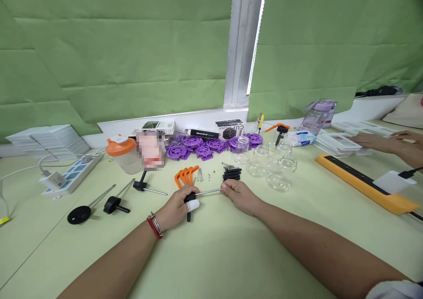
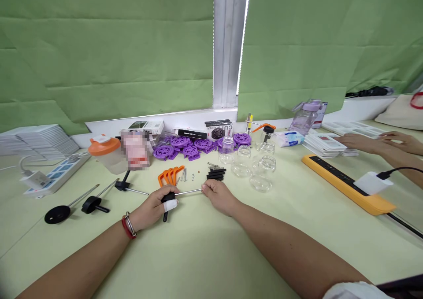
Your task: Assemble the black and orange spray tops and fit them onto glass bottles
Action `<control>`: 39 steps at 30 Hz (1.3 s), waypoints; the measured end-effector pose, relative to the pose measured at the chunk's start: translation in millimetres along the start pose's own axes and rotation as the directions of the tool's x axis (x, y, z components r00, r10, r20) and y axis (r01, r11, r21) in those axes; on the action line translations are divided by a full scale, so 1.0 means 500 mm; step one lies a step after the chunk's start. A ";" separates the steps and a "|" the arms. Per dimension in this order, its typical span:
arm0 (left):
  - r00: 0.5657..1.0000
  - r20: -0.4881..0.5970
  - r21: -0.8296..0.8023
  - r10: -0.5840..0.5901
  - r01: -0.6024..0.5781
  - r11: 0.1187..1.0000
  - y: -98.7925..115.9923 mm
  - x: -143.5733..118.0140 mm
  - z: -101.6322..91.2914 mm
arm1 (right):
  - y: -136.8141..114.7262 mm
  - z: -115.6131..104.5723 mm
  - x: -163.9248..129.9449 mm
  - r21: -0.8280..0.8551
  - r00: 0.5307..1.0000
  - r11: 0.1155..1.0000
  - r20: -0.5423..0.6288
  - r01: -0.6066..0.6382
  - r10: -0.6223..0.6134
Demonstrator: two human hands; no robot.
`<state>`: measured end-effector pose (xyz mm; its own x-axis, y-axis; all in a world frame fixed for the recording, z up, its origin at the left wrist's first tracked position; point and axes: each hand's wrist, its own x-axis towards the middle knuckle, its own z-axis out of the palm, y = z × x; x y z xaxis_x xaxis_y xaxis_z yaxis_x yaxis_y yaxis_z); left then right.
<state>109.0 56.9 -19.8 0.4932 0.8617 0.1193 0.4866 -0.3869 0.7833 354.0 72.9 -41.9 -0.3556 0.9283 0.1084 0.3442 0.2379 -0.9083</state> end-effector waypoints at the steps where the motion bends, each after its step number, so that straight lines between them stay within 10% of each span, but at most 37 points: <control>1: 1.000 -0.003 -0.001 0.000 0.000 1.000 0.000 0.000 0.000 | 0.001 0.000 0.000 -0.008 1.000 1.000 -0.001 -0.002 0.002; 39: 0.998 0.012 0.014 0.060 -0.060 0.998 0.016 -0.004 0.002 | 0.001 0.004 0.005 -0.166 0.995 0.984 -0.058 0.066 -0.076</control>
<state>112.6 52.0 -14.5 0.5299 0.8331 0.1588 0.4663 -0.4426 0.7659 351.8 75.0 -42.9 -0.3302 0.9224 0.2006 0.4597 0.3427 -0.8193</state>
